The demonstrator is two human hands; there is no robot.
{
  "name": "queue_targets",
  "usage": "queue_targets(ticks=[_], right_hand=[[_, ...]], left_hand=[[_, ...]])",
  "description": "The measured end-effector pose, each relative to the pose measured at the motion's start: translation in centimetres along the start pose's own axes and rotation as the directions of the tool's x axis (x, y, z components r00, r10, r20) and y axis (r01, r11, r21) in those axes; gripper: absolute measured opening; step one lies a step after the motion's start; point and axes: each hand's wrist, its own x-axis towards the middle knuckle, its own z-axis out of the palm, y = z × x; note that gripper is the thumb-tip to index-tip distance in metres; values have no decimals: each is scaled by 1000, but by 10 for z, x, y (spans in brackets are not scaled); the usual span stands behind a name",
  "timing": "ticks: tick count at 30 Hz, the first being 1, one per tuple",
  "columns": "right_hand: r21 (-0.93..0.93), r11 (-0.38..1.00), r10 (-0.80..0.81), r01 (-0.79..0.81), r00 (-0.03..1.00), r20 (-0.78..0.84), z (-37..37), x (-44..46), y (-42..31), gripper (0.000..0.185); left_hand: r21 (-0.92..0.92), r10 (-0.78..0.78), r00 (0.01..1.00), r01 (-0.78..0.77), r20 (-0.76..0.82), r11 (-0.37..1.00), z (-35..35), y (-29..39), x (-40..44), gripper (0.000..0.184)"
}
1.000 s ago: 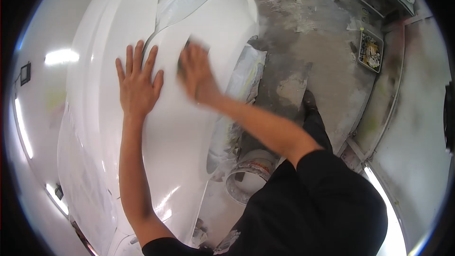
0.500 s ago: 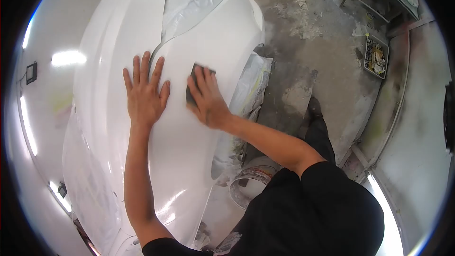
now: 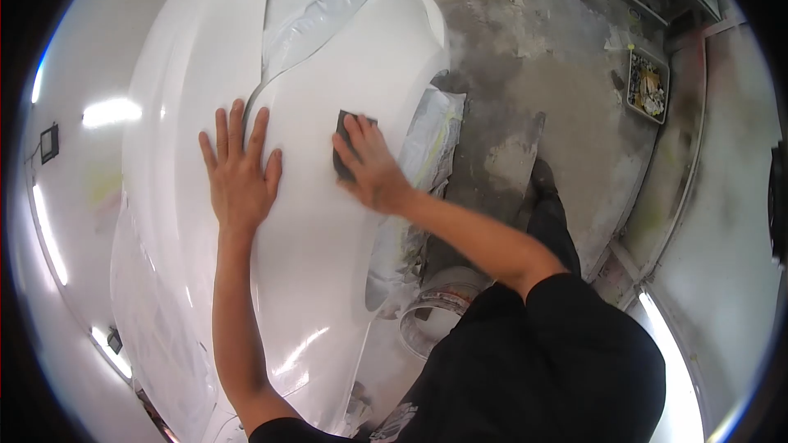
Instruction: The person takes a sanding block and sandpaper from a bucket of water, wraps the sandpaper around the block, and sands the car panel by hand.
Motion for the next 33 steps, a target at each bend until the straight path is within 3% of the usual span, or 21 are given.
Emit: queue_targets(ticks=[1, 2, 3, 4, 6, 8, 10, 12, 15, 16, 17, 18, 22, 24, 26, 28, 30, 33], right_hand=[[31, 996, -81, 81, 996, 23, -4, -9, 8, 82], [-27, 989, -144, 142, 987, -67, 10, 13, 56, 81], [-35, 995, -92, 89, 990, -107, 8, 40, 101, 74], [34, 995, 99, -95, 980, -174, 22, 65, 150, 66], [225, 864, 449, -451, 891, 59, -38, 112, 157, 68], [147, 818, 569, -557, 821, -57, -5, 113, 156, 68], [37, 908, 419, -417, 901, -111, 12, 61, 109, 67], [2, 959, 281, -282, 958, 53, 0, 5, 40, 68], [25, 989, 146, -145, 985, -93, 16, 4, 114, 68], [71, 977, 209, -199, 958, -197, 9, 27, 149, 67], [-177, 981, 37, -75, 978, -207, 21, 44, 208, 58], [293, 862, 464, -413, 876, -132, -18, 82, 192, 39], [-19, 908, 412, -419, 899, -152, 33, 76, 197, 46], [155, 896, 429, -416, 901, -64, 15, 42, 100, 63], [250, 937, 248, -244, 969, 16, -22, 20, 38, 67], [128, 978, 179, -166, 979, -97, 0, 45, 100, 66], [263, 935, 271, -238, 958, -97, -6, 100, 168, 63], [434, 814, 484, -386, 864, -140, -17, 140, 177, 62]], left_hand=[[9, 2, 1000, -2, 5, 1000, 1, -1, 0, 59], [18, 0, 1000, 0, 4, 1000, 1, -1, 1, 59], [5, 16, 1000, -16, -10, 1000, 3, -2, 3, 59], [-9, 27, 999, -27, -26, 1000, 4, -3, 3, 60], [-30, 48, 998, -49, -31, 998, 2, -4, 0, 61], [-54, 45, 998, -47, -34, 997, 1, -2, 2, 61], [-46, 33, 999, -33, -19, 998, -1, -2, 3, 61], [-46, 31, 999, -31, -5, 998, 0, 1, 4, 62], [-22, 31, 999, -30, 30, 999, -3, 2, 5, 61], [-26, 34, 999, -34, 25, 999, -2, 2, 4, 61], [-30, 41, 999, -40, 17, 999, -1, 1, 4, 61], [-34, 46, 999, -46, 7, 998, -1, 1, 5, 61], [-35, 55, 998, -55, -5, 998, -3, 2, 8, 61], [-34, 47, 999, -46, 26, 998, -4, 2, 6, 60], [-52, 56, 998, -55, 20, 997, -1, 1, 5, 60], [-56, 68, 998, -67, 19, 996, -1, -3, 9, 59], [-67, 62, 997, -59, 36, 996, -2, 0, 8, 58], [-62, 74, 997, -72, 38, 996, 0, -3, 6, 57]])
